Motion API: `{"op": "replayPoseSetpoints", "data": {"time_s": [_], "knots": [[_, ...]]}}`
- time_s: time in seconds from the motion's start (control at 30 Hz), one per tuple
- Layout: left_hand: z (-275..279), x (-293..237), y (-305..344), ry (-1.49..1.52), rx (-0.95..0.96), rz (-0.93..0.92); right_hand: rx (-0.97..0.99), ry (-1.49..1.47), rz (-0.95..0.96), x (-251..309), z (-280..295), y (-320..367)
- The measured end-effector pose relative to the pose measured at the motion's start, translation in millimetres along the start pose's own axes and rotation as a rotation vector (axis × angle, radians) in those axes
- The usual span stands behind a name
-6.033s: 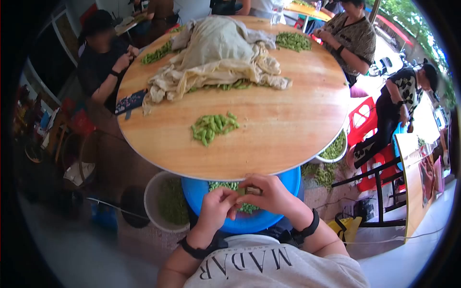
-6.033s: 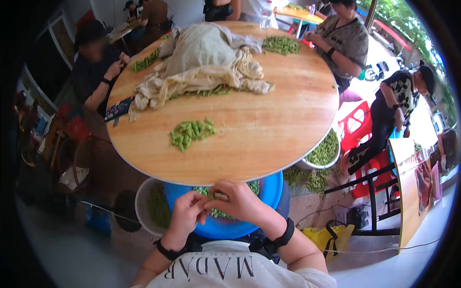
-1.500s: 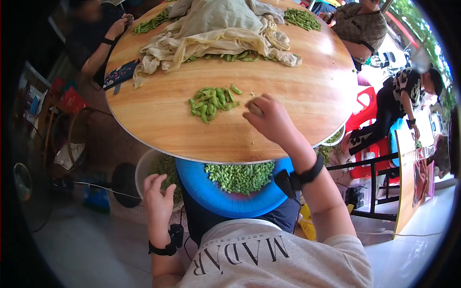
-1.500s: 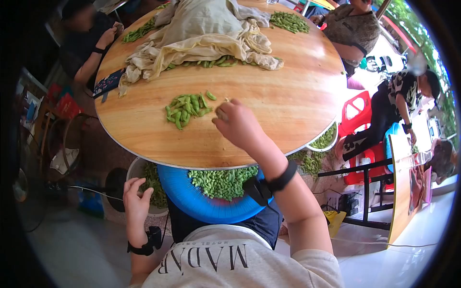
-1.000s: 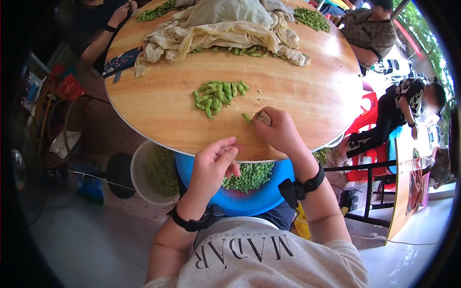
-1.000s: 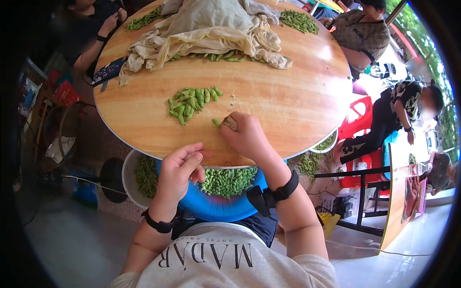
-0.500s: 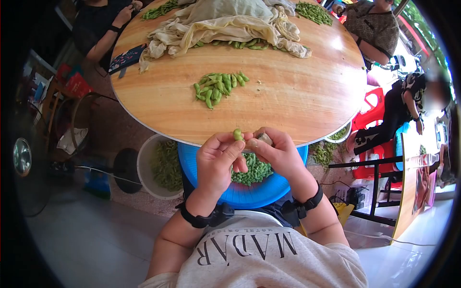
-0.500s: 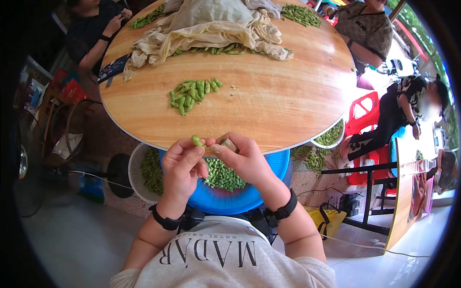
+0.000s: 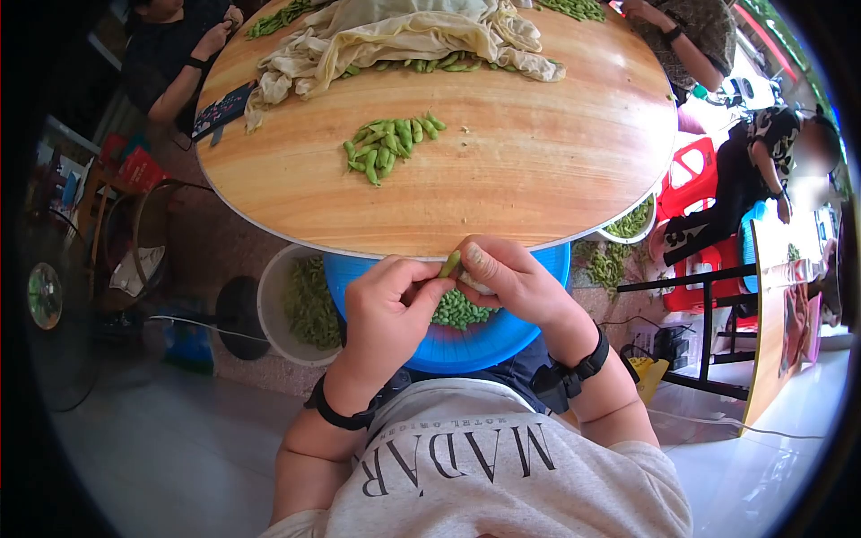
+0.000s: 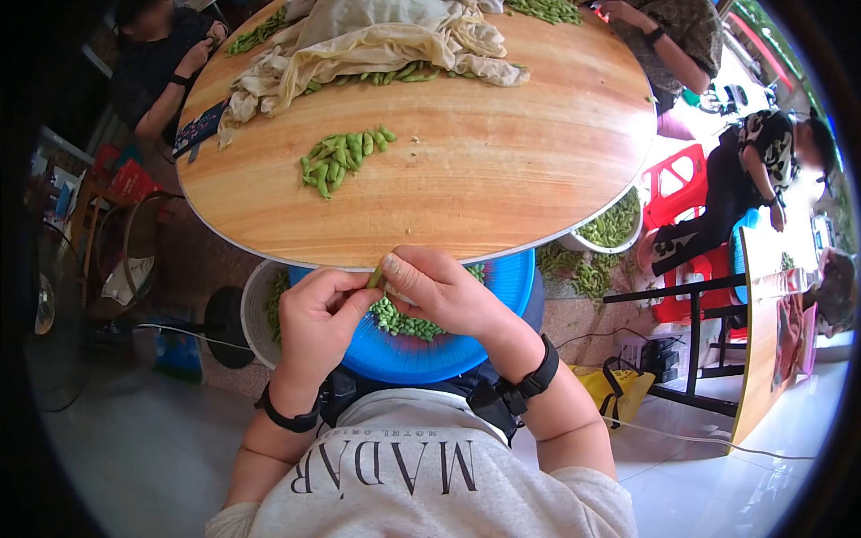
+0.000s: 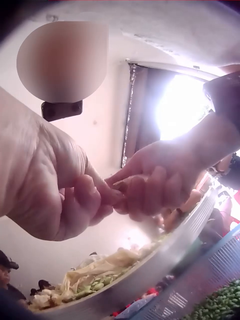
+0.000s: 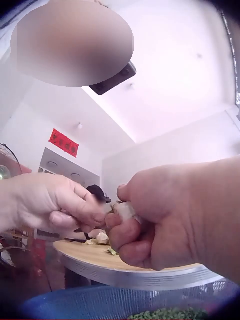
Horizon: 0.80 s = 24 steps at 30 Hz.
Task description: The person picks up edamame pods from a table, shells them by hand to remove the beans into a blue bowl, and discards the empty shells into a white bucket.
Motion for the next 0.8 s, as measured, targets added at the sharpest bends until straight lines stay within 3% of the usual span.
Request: {"op": "replayPoseSetpoints", "data": {"time_s": [0.2,0.4,0.5,0.7,0.8], "knots": [[5.3,-21.4,0.0,-0.203,-0.015,-0.042,-0.019,0.069,0.023,-1.9,1.0,-1.0],[1.2,-8.4,4.4,-0.132,-0.111,-0.005,-0.139,0.055,0.099,-9.1,3.9,-1.1],[-7.1,9.4,10.6,0.007,-0.069,0.142,-0.157,0.065,0.122,-9.8,4.6,0.0],[-24.4,38.3,13.8,0.857,0.193,0.708,-0.059,0.000,0.157,-9.8,1.7,2.0],[-32.4,47.6,16.4,1.067,0.281,0.783,0.019,0.009,0.067,-15.0,9.5,1.5]]}}
Point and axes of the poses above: each hand's wrist, its own y-axis away from the middle knuckle, its own z-axis out of the back of the hand, x = y × z, the point moved 7 cm from there along -y, towards the middle knuckle, and after that the axes turned 11 degrees about -y, right-handed, at the moved point
